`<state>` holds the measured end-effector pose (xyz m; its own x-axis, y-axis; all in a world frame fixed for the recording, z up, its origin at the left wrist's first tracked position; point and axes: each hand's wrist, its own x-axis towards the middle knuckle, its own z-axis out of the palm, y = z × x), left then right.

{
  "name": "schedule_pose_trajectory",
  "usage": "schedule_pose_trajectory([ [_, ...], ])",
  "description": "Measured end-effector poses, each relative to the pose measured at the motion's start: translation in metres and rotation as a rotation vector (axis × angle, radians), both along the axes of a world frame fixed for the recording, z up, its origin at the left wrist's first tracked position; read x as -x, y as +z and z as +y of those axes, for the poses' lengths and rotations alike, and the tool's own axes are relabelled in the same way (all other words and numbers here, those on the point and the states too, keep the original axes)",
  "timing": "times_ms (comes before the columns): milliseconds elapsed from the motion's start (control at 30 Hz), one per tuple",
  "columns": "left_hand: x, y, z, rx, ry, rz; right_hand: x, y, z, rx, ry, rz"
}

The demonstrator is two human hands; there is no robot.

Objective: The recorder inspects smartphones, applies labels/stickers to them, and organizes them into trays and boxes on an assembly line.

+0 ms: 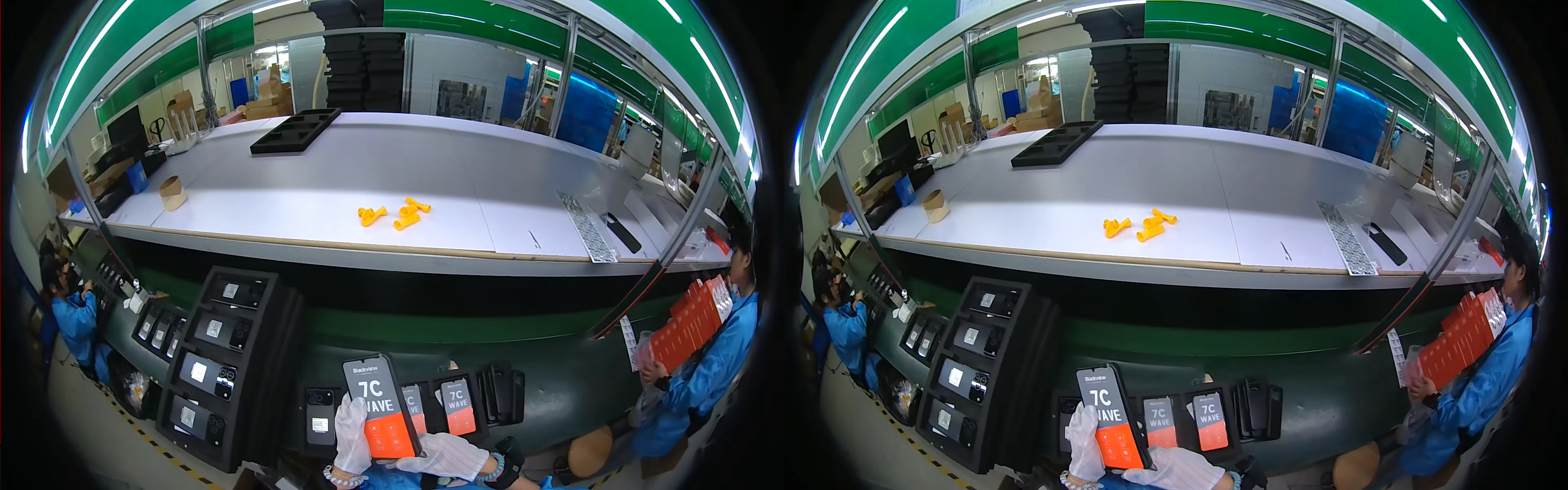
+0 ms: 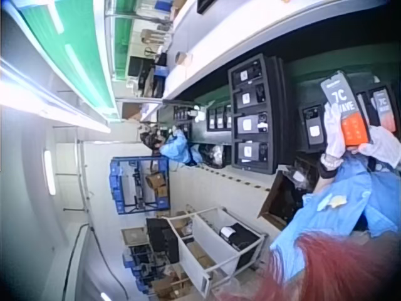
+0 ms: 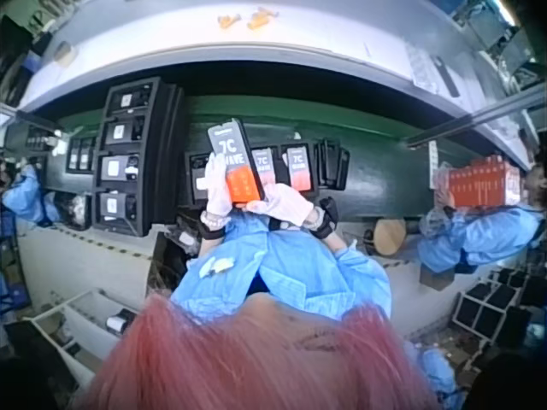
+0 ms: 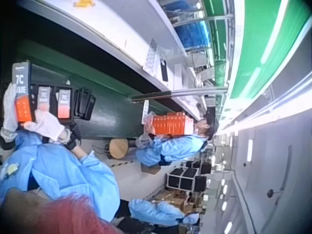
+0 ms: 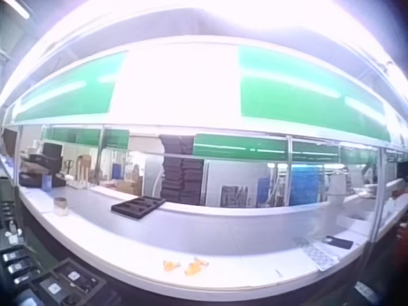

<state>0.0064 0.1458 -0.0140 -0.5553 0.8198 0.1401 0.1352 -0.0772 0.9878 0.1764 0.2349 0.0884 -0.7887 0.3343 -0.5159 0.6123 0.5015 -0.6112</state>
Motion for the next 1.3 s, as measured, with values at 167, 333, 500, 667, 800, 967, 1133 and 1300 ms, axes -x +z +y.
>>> schedule_pose_trajectory([
  [167, 0.002, 0.018, -0.011, -0.029, 0.005, 0.792, -0.002, 0.055, -0.008, 0.263, -0.104, 0.212],
  [333, 0.000, 0.032, -0.022, 0.030, -0.025, 0.779, -0.009, 0.044, -0.034, 0.718, -0.364, 0.546],
  [500, -0.019, 0.120, -0.007, 0.198, -0.014, -0.121, -0.019, 0.053, -0.049, 0.661, -0.486, 0.527],
  [667, -0.029, 0.129, -0.019, 0.231, 0.049, -0.305, -0.015, 0.040, -0.062, 0.739, -0.574, 0.576],
  [800, -0.031, 0.139, -0.019, 0.258, 0.056, -0.189, -0.017, 0.017, -0.065, 0.651, -0.604, 0.574],
  [967, -0.032, 0.131, -0.011, 0.179, 0.097, -0.370, -0.009, 0.028, -0.051, 0.160, -0.549, 0.478],
  [1133, -0.004, 0.035, 0.014, 0.291, 0.244, 0.298, -0.003, -0.049, -0.018, -0.420, -0.073, 0.492],
  [1300, 0.033, -0.151, 0.014, 0.544, 0.245, 0.358, -0.079, -0.150, 0.054, 0.209, -1.149, 0.706],
])
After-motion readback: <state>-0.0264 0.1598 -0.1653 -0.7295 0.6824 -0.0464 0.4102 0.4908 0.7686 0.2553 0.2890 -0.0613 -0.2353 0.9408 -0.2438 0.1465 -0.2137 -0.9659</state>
